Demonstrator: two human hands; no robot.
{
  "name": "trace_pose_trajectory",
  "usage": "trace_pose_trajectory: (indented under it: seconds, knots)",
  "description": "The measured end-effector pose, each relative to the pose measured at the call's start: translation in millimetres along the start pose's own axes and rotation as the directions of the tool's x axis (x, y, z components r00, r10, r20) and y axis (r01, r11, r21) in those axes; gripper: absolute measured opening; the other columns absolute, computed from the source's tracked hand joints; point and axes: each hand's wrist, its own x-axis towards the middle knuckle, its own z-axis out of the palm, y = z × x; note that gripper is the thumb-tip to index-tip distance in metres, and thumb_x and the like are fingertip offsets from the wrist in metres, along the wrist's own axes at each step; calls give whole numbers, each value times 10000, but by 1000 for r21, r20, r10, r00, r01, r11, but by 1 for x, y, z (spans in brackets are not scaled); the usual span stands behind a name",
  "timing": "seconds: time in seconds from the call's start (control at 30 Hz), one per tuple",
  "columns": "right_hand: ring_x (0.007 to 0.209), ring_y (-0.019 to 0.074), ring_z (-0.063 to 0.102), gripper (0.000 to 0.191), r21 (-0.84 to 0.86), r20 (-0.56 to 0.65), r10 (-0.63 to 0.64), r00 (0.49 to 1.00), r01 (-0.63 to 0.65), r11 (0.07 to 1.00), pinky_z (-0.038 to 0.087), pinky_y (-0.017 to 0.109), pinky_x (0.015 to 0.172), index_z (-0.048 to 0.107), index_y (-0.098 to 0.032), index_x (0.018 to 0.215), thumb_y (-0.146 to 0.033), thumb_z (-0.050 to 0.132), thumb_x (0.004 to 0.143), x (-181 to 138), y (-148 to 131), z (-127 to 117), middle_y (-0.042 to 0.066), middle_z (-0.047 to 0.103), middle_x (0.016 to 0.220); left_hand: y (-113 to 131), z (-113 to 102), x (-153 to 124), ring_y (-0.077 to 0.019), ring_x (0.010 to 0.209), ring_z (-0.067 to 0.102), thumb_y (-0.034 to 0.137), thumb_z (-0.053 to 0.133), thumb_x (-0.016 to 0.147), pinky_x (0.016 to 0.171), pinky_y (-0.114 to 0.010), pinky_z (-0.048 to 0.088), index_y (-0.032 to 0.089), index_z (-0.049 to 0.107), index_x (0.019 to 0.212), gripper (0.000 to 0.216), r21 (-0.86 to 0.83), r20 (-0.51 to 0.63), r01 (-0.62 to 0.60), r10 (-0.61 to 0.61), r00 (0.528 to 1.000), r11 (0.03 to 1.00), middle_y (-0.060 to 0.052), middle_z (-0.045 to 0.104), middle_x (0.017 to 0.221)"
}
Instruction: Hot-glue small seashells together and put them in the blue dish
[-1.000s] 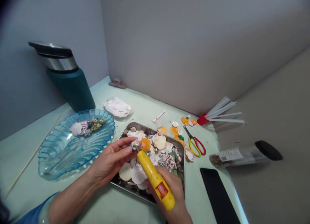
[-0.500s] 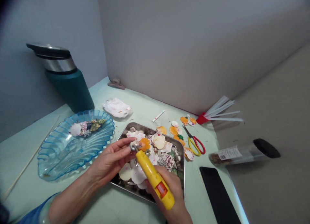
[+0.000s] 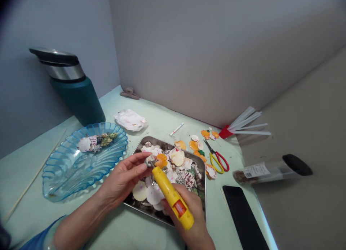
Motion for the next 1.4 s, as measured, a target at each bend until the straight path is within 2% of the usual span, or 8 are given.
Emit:
trace_pose_trajectory:
  seconds: [0.23,0.6,0.83,1.0,1.13,1.4]
  knots:
    - [582,164,672,139,-9,51,-19,999,20,1000,529,227,564,686,-178,892,-306,658,845,-1,0,-3,25,720,726,-3,-2,0,-178,864,670,213,794,683,823,-283,520,173,734,982,307,140,-17,-41,44,999,989,-70,739,972]
    - [485,140,604,155,-34,-58,6,998,-8,999,502,225,488,681,-178,875,-327,656,844,-3,5,0,11,676,659,-2,-2,2,-162,857,675,211,811,663,825,-274,534,173,739,967,314,52,-1,-51,51,999,997,-60,740,998]
    - [513,143,611,154,-45,-6,-5,1000,4,999,493,226,489,673,-180,891,-327,646,854,-3,4,-1,8,663,658,-6,-6,2,-144,856,663,225,784,698,804,-238,523,192,726,1015,324,136,10,-80,79,997,987,-51,731,1025]
    - [523,142,636,115,-10,-15,-58,998,58,998,508,222,506,661,-183,880,-294,637,861,0,2,0,6,682,678,-8,-7,3,-156,913,652,224,769,712,819,-228,511,198,724,1017,309,234,20,-124,122,992,964,-46,721,1053]
    - [589,155,682,142,-42,-31,-113,993,112,993,529,228,558,643,-199,985,-246,651,851,-3,7,3,12,727,769,-9,-8,3,-168,934,651,237,766,715,813,-231,512,195,714,1022,314,270,28,-142,140,990,952,-50,721,1043]
    - [686,199,725,206,-134,-36,-312,949,305,943,550,264,601,574,-186,1109,-276,527,930,2,3,2,68,745,815,-8,-7,3,-162,938,648,252,770,710,803,-226,515,203,692,992,296,272,-1,-156,162,987,950,-35,711,1007]
